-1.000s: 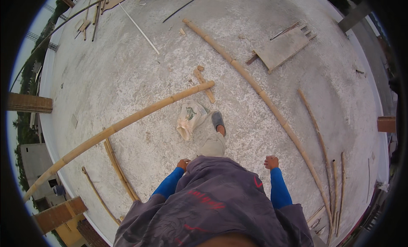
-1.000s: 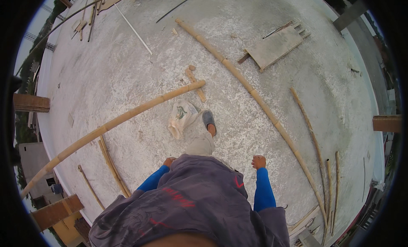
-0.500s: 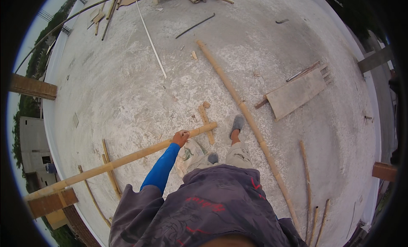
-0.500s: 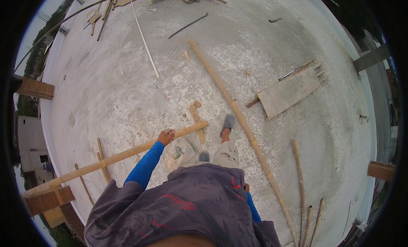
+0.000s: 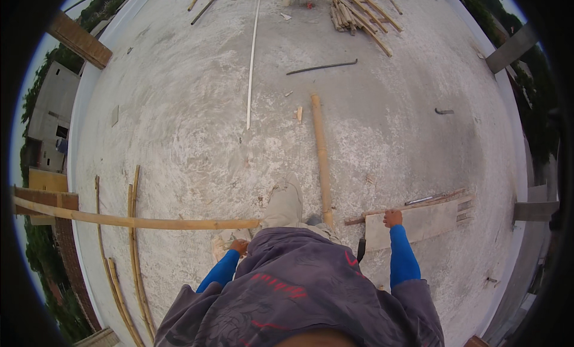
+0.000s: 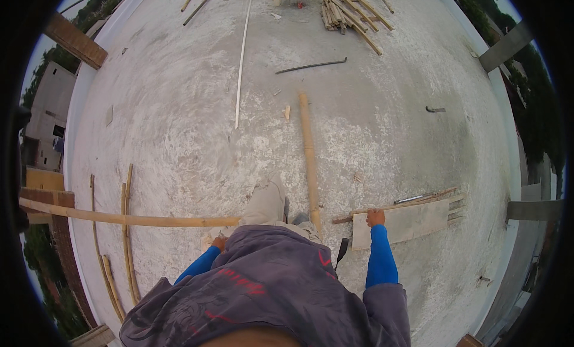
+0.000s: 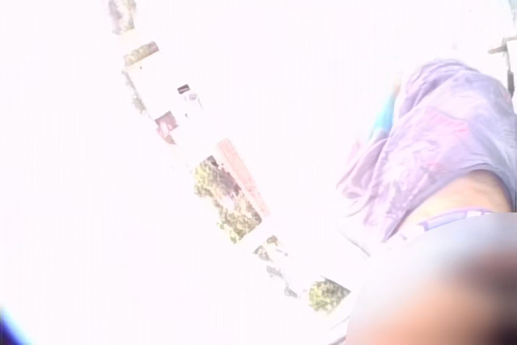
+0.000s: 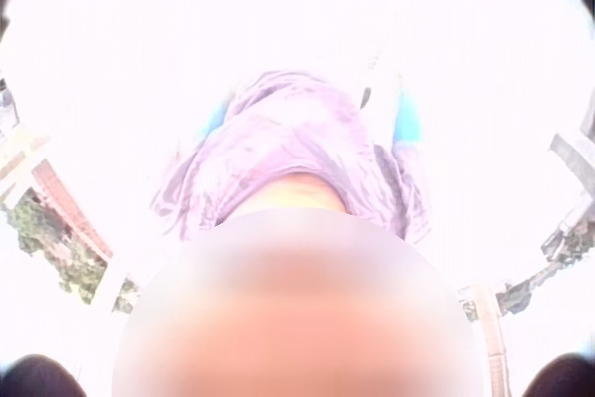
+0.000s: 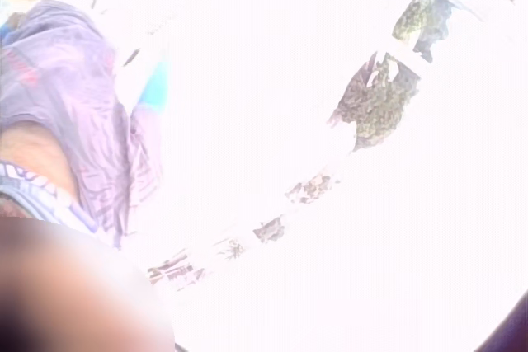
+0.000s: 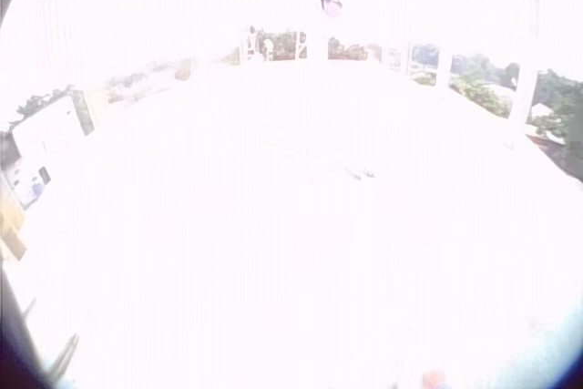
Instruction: The person walks across a concrete rooftop construction site, picks up a curved metal bar, and uses it to pry and break a small piece of wood. The person then drops the wood and the tool.
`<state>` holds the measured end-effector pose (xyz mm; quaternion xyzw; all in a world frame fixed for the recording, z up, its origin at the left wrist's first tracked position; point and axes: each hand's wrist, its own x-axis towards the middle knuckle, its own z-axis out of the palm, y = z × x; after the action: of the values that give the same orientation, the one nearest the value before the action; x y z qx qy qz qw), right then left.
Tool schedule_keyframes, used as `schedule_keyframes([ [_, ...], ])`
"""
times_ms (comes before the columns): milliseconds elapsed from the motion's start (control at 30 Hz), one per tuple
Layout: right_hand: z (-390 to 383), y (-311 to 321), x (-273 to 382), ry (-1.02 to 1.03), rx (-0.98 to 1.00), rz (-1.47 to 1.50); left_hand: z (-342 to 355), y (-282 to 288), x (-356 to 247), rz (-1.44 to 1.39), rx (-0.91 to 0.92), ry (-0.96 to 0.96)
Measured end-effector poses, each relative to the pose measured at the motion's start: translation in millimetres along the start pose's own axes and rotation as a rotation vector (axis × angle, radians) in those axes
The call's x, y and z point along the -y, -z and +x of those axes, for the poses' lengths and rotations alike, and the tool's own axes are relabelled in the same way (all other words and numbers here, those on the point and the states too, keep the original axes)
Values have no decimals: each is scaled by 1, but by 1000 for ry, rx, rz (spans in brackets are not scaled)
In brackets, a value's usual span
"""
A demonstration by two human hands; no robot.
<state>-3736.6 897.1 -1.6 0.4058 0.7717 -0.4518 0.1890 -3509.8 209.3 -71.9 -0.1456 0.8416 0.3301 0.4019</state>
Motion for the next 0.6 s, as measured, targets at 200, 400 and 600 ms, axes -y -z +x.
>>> schedule_keyframes([
  [200,109,-65,195,192,95,-111,97,13,-28,733,80,-258],
  [400,156,-193,332,123,290,-254,213,184,-125,-344,-84,242],
  [600,152,-252,405,85,368,-142,298,438,-263,-585,-285,93],
])
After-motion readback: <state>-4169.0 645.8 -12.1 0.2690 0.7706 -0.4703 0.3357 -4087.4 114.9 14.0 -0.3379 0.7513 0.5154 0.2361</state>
